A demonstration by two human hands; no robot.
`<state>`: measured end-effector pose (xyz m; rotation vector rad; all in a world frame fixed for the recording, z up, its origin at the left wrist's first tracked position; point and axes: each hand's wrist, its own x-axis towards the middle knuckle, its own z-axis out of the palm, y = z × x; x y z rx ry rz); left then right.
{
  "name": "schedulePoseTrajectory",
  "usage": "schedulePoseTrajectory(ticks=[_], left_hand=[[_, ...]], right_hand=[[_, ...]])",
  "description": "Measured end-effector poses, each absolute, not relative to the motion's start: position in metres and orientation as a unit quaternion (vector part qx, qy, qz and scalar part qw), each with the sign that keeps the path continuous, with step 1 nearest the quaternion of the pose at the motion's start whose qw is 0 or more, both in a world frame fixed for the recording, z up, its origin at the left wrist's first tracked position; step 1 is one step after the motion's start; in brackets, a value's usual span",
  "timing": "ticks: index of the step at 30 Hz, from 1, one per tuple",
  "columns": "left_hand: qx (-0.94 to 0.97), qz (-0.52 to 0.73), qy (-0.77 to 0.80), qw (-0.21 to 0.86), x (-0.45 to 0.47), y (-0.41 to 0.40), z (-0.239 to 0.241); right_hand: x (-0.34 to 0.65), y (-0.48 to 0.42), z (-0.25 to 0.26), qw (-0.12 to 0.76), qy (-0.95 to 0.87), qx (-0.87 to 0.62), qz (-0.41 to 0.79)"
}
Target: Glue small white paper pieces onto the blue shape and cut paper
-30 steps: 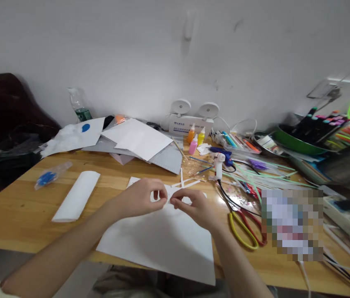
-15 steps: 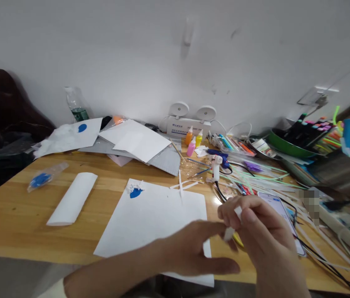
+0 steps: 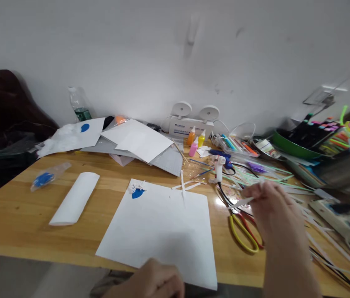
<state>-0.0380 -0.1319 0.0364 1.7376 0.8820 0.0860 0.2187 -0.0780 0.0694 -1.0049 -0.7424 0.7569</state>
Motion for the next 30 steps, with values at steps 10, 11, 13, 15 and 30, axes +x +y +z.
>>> schedulePoseTrajectory(ticks=[10,11,13,15,30], left_hand=[[0.624,0.26,0.718,0.168,-0.166,-0.088,0.029],[0.638,0.26,0.704,0.172,-0.166,-0.085,0.031],[0.688,0.243,0.652,0.205,-0.155,-0.081,0.036],[0.76,0.23,0.558,0.241,-0.133,-0.076,0.043],[0.658,0.449,0.341,0.499,0.034,-0.036,0.078]], right_hand=[[0.262,-0.104,0.109,0.767,-0.201,-0.603,0.086],[0.258,-0.103,0.106,0.755,-0.225,-0.607,0.107],[0.246,-0.099,0.098,0.732,-0.285,-0.591,0.183],[0.228,-0.092,0.087,0.69,-0.343,-0.568,0.29],[0.151,-0.067,0.062,0.647,-0.384,-0.48,0.451]])
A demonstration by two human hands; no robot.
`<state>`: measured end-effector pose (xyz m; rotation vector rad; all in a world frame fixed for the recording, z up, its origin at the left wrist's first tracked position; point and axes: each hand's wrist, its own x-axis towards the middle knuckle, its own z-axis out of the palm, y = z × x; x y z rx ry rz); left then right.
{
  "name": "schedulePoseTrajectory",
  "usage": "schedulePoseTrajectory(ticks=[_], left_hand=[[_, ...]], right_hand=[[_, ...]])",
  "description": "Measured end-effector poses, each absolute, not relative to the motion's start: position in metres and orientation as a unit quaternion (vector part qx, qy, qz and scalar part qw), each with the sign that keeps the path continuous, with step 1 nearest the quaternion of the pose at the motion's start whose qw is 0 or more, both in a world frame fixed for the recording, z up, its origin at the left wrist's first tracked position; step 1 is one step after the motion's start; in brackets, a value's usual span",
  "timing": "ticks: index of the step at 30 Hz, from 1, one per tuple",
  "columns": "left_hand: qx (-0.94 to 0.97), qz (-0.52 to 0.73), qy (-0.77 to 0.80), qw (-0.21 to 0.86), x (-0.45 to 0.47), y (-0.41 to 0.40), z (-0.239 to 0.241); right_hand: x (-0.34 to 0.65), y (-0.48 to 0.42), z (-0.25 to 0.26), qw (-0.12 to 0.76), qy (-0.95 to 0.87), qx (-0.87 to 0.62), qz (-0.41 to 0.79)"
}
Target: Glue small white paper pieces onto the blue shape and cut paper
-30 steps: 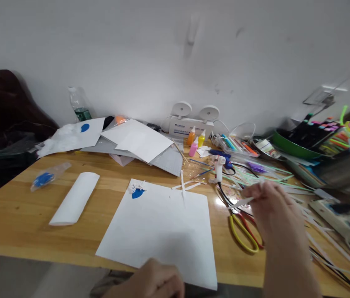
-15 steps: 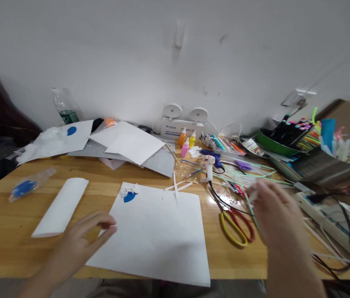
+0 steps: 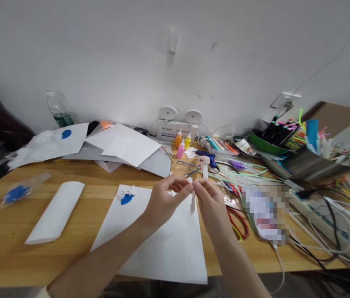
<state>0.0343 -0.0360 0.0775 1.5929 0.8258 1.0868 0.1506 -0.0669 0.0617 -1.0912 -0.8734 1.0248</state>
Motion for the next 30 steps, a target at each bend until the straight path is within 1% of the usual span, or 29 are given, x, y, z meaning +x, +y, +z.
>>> schedulePoseTrajectory(ticks=[3,7,11,14,17,20,22,26,30], left_hand=[[0.624,0.472,0.349,0.516,0.043,-0.031,0.072],[0.609,0.479,0.336,0.536,0.042,-0.023,0.066],[0.659,0.404,0.297,0.561,0.03,-0.011,0.061],[0.706,0.347,0.303,0.538,0.021,-0.004,0.056],[0.736,0.318,0.325,0.501,0.013,0.001,0.05],[0.751,0.311,0.337,0.476,0.01,0.005,0.045],[0.739,0.321,0.346,0.481,0.009,0.007,0.041],[0.708,0.344,0.376,0.489,0.008,0.01,0.035],[0.739,0.331,0.412,0.419,0.004,0.008,0.031]], right_hand=[[0.152,-0.065,0.061,0.64,-0.42,-0.49,0.417],[0.158,-0.059,0.058,0.599,-0.479,-0.517,0.38],[0.171,-0.048,0.055,0.54,-0.561,-0.537,0.324],[0.176,-0.04,0.057,0.449,-0.652,-0.518,0.324],[0.175,-0.032,0.058,0.409,-0.686,-0.518,0.307],[0.17,-0.025,0.055,0.403,-0.69,-0.525,0.294],[0.167,-0.019,0.05,0.412,-0.685,-0.525,0.293],[0.164,-0.01,0.034,0.45,-0.647,-0.517,0.333],[0.164,-0.009,0.022,0.455,-0.644,-0.509,0.347]])
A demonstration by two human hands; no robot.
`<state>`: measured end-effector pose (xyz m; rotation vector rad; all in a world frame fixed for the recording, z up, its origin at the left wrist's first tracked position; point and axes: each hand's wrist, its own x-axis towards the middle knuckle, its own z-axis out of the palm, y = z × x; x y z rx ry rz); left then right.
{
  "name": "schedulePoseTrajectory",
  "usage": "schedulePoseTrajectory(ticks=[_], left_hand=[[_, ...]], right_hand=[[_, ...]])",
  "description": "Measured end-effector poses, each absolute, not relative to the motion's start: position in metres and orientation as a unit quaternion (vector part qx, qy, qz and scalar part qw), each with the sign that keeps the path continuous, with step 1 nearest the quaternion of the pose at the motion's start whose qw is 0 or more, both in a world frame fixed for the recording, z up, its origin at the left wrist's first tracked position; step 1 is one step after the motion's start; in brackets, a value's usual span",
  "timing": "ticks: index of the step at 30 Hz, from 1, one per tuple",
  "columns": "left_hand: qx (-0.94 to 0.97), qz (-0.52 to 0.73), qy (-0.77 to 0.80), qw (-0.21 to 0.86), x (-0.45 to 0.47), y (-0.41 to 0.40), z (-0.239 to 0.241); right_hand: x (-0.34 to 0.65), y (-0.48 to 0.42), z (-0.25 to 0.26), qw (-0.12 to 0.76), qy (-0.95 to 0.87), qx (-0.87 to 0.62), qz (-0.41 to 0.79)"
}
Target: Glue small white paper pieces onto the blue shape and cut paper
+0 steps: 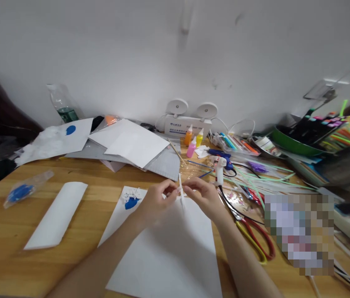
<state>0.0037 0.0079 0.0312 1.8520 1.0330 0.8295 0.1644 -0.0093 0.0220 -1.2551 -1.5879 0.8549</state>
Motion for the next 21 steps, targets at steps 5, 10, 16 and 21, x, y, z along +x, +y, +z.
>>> schedulePoseTrajectory(ticks=[5,10,16,21], left_hand=[[0.812,0.254,0.43,0.3,0.0,0.004,0.026],[0.843,0.219,0.419,0.256,0.0,0.0,0.024],[0.81,0.232,0.439,0.313,0.0,0.001,0.02],[0.782,0.237,0.45,0.359,-0.001,0.003,0.017]], right_hand=[[0.162,-0.016,0.018,0.415,-0.698,-0.491,0.314],[0.158,-0.021,0.012,0.412,-0.698,-0.504,0.299],[0.159,-0.022,0.005,0.437,-0.647,-0.516,0.352],[0.161,-0.022,-0.002,0.453,-0.623,-0.52,0.369]])
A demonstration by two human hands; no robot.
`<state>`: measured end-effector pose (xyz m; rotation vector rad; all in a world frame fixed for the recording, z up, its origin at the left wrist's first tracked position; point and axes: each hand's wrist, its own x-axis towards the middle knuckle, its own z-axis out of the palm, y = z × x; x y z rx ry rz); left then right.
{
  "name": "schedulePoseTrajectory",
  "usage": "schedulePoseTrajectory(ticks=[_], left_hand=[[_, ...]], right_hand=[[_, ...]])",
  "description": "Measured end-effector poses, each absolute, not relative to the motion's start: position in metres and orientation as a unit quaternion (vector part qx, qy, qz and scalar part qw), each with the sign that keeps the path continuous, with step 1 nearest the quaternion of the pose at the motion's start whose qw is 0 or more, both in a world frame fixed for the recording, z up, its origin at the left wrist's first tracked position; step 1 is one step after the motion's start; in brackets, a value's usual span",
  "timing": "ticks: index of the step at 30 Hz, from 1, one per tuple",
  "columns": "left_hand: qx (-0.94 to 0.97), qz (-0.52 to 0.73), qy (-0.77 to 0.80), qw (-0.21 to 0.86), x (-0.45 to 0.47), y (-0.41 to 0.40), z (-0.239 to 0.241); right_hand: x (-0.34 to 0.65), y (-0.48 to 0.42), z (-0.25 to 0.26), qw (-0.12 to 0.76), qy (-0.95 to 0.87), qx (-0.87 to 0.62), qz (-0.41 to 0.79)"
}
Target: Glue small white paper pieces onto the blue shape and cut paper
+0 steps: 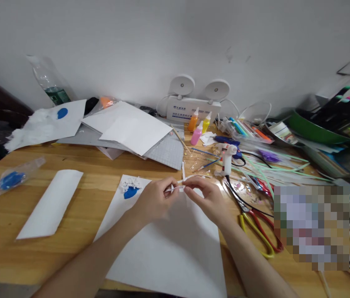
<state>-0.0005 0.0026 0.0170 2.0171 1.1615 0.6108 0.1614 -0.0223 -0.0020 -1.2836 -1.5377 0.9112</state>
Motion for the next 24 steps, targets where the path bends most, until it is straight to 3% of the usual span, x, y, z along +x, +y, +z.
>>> schedulePoseTrajectory(ticks=[24], left_hand=[[0.807,0.214,0.452,0.313,0.0004,0.0022,0.0126]], right_hand=[[0.1598,-0.0239,0.0037,0.403,-0.678,-0.516,0.334]])
